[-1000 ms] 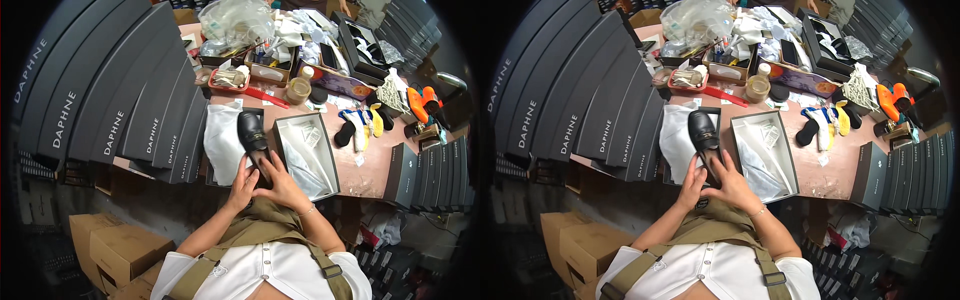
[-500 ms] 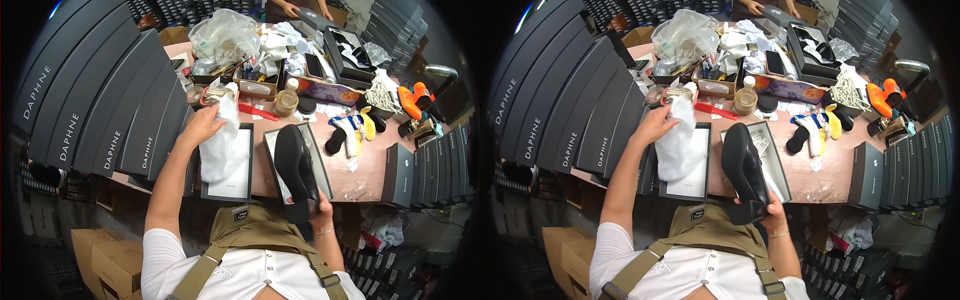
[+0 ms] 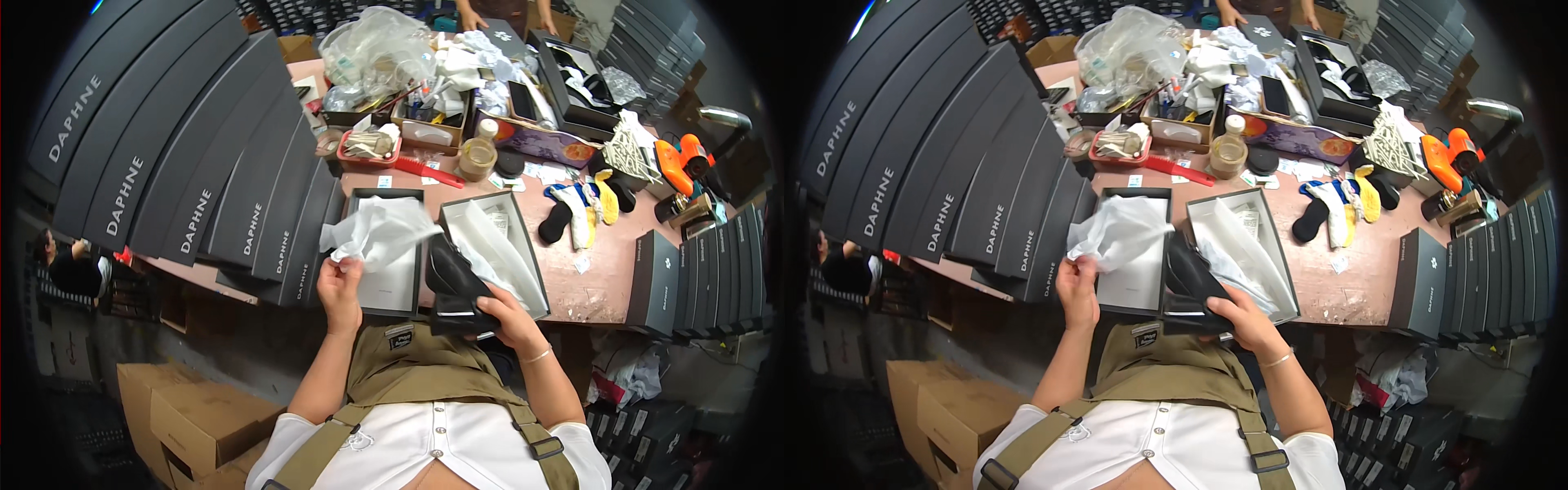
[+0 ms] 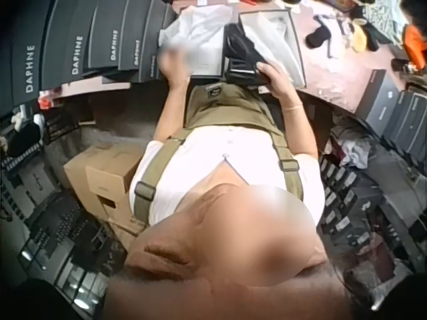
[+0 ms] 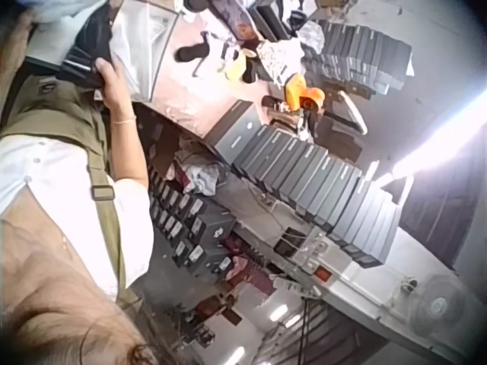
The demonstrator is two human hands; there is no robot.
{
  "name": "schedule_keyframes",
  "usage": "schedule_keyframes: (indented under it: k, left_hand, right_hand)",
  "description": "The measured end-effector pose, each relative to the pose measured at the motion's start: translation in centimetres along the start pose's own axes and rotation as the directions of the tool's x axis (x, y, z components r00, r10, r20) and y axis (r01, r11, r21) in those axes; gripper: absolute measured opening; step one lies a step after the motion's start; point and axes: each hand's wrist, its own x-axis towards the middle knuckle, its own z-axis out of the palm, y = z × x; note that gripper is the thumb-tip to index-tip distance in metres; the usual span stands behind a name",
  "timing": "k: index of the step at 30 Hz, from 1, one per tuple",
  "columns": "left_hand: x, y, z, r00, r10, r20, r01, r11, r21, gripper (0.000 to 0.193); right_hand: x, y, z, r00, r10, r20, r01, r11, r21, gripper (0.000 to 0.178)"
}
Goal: Inspecting a pair of black high-heeled shoes and packing them into a shoebox with tissue paper.
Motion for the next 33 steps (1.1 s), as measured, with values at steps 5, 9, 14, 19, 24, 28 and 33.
schedule_keyframes:
  k: [5,9,14,19,24,28,33]
  left_hand:
    - [1.7,1.9,-0.8,0.973,0.166,0.163,-0.230,0.795,0.562,0.047]
    - [1.4,3.6,1.4,0.892,0.288,0.347,-0.450,0.510,0.733,0.045]
    - [-2.9,3.3,1.7,0.848,0.394,0.355,-0.530,0.649,0.545,0.036]
    - [-3.5,1.6,-1.0,0.936,0.347,0.057,-0.332,0.820,0.467,0.025]
    - [-1.6,3.0,-2.7,0.777,0.238,0.583,-0.628,0.223,0.746,0.049]
    - [0.3,4.2,0.1,0.778,0.140,0.612,-0.599,0.457,0.657,0.025]
    - [1.1,5.6,2.5,0.766,0.207,0.608,-0.611,0.528,0.590,0.018]
  right_hand:
    - [-2.9,1.4,-3.7,0.969,-0.092,0.229,0.063,0.989,0.132,0.081]
    - [-5.1,-1.1,-3.6,0.842,-0.122,0.526,-0.055,0.950,0.308,0.084]
    - [-3.0,-1.2,-1.3,0.965,-0.001,0.261,0.016,0.998,-0.056,0.071]
    - [1.4,0.8,3.6,0.987,-0.072,0.143,0.140,0.820,-0.555,0.044]
    - [1.4,3.6,2.0,0.972,0.037,0.232,-0.063,0.992,0.107,0.043]
    - [2.1,5.5,1.5,0.971,-0.015,0.240,-0.089,0.905,0.415,0.056]
    - [2.8,7.1,-0.7,0.970,-0.076,0.229,-0.105,0.722,0.684,0.057]
